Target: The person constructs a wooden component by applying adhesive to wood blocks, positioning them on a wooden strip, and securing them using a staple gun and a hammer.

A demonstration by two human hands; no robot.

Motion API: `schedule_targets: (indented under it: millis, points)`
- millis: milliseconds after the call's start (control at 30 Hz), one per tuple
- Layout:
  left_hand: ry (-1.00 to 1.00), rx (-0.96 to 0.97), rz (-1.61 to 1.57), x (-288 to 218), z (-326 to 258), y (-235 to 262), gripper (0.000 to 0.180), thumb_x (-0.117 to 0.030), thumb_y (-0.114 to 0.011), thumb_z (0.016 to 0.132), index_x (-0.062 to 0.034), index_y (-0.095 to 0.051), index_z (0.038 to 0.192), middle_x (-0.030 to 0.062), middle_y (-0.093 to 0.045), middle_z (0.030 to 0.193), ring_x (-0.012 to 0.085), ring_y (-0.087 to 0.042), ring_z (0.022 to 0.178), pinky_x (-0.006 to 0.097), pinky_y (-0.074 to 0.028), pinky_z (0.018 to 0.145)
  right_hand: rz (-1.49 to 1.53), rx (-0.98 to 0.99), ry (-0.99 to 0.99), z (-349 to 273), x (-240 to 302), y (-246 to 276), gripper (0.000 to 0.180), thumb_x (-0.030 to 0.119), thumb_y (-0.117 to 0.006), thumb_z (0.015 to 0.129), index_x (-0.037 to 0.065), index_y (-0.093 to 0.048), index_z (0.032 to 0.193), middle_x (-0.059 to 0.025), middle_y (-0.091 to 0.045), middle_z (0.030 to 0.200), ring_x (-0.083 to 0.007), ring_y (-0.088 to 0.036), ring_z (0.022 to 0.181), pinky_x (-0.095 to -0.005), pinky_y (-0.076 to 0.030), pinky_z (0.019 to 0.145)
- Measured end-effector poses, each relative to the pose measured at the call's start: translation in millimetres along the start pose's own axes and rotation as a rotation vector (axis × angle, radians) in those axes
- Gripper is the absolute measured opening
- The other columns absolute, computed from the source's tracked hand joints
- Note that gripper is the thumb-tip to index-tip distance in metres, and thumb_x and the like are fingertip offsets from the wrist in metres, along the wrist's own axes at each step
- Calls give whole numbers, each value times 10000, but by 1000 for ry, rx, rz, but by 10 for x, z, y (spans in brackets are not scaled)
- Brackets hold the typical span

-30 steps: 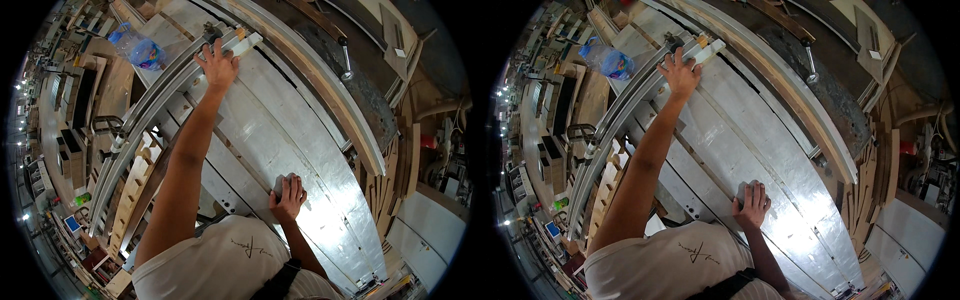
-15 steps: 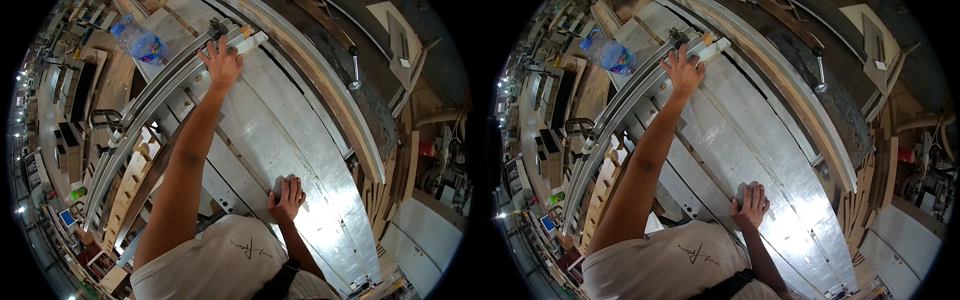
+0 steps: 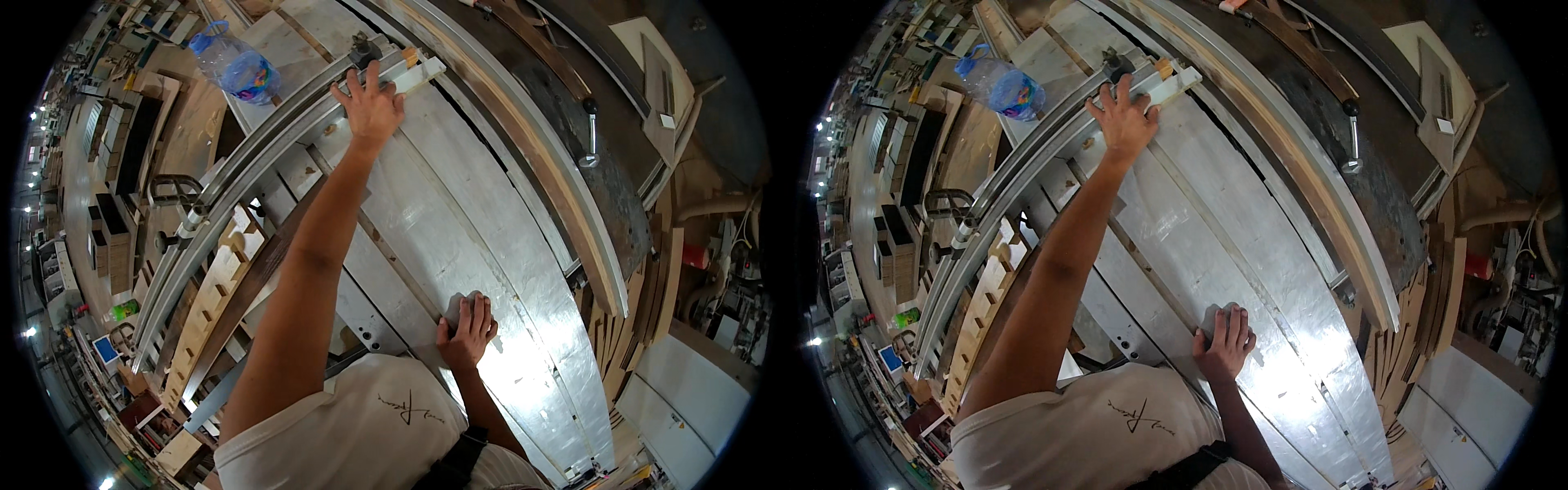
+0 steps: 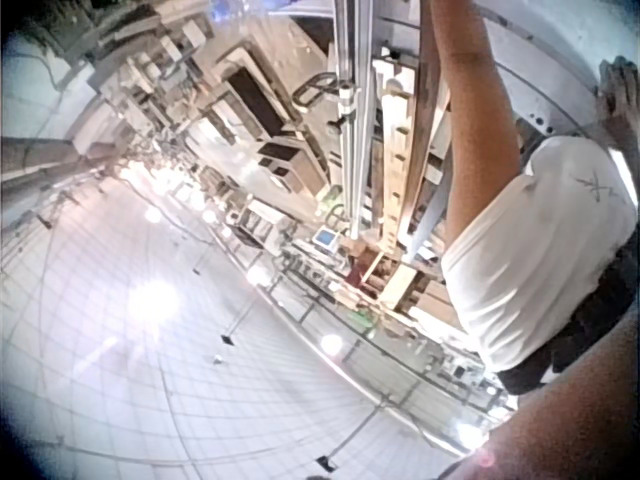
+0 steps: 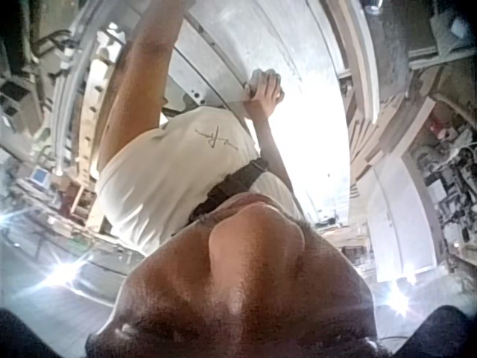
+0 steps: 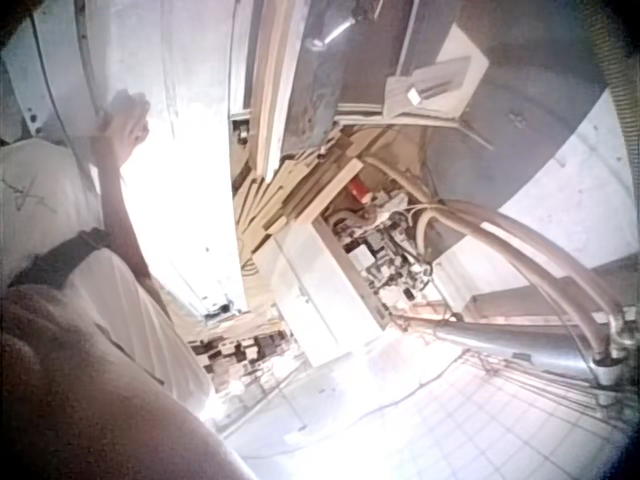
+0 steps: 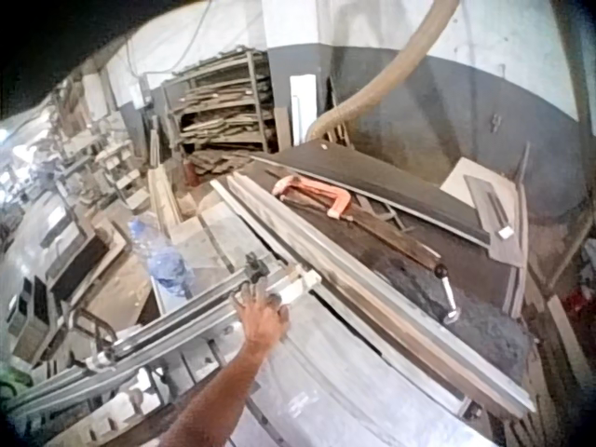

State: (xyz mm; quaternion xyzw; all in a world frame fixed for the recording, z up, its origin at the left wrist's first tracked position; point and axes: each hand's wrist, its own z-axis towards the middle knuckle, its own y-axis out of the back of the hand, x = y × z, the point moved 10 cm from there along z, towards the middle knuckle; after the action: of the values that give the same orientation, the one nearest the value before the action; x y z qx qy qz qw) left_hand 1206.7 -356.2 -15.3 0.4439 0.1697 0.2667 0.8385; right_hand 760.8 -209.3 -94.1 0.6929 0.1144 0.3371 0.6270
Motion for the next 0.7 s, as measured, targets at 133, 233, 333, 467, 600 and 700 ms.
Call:
schedule_targets:
  millis: [133, 233, 333, 467, 600, 700]
  points:
    - [3, -5, -6, -18, 8, 1, 248, -382, -782, 810, -180, -824, 948, 27, -459, 1451, 409, -385, 1346, 767, -237, 1071, -8, 20, -18, -9, -20, -28, 670, 381, -735, 823, 127, -552, 1416, -175, -413, 1604, -376, -366, 1491, -608, -293, 1129]
    - [10, -4, 2, 26, -8, -6, 251, -380, -782, 813, -177, -825, 954, 28, -456, 1460, 411, -383, 1348, 762, -238, 1076, 4, 34, -25, -15, -23, -45, 676, 380, -733, 826, 132, -544, 1426, -165, -403, 1610, -376, -359, 1496, -613, -289, 1132]
    - [13, 11, -3, 18, -6, 1, 257, -379, -783, 811, -178, -827, 965, 31, -456, 1463, 413, -380, 1351, 758, -238, 1080, -4, 33, -26, -17, -17, -41, 694, 379, -737, 824, 137, -531, 1440, -159, -397, 1612, -372, -351, 1501, -616, -285, 1134]
    - [13, 0, -20, 2, 1, 29, 256, -375, -783, 812, -171, -825, 961, 40, -461, 1458, 414, -381, 1349, 757, -236, 1079, -6, 16, -17, -20, -17, -38, 710, 370, -747, 816, 140, -522, 1449, -160, -401, 1606, -370, -349, 1500, -612, -288, 1133]
    - [10, 5, -24, -5, -4, 41, 252, -366, -788, 808, -161, -823, 950, 39, -468, 1449, 410, -389, 1334, 747, -246, 1067, 3, 14, -14, -34, -30, -43, 713, 364, -752, 813, 140, -521, 1449, -160, -399, 1607, -372, -348, 1500, -609, -292, 1131]
    - [8, -5, -19, 5, 3, 60, 248, -360, -792, 806, -158, -822, 946, 34, -471, 1444, 405, -393, 1326, 739, -255, 1058, 7, 11, -4, -24, -26, -45, 713, 363, -752, 813, 139, -519, 1449, -161, -403, 1604, -376, -351, 1495, -609, -301, 1125]
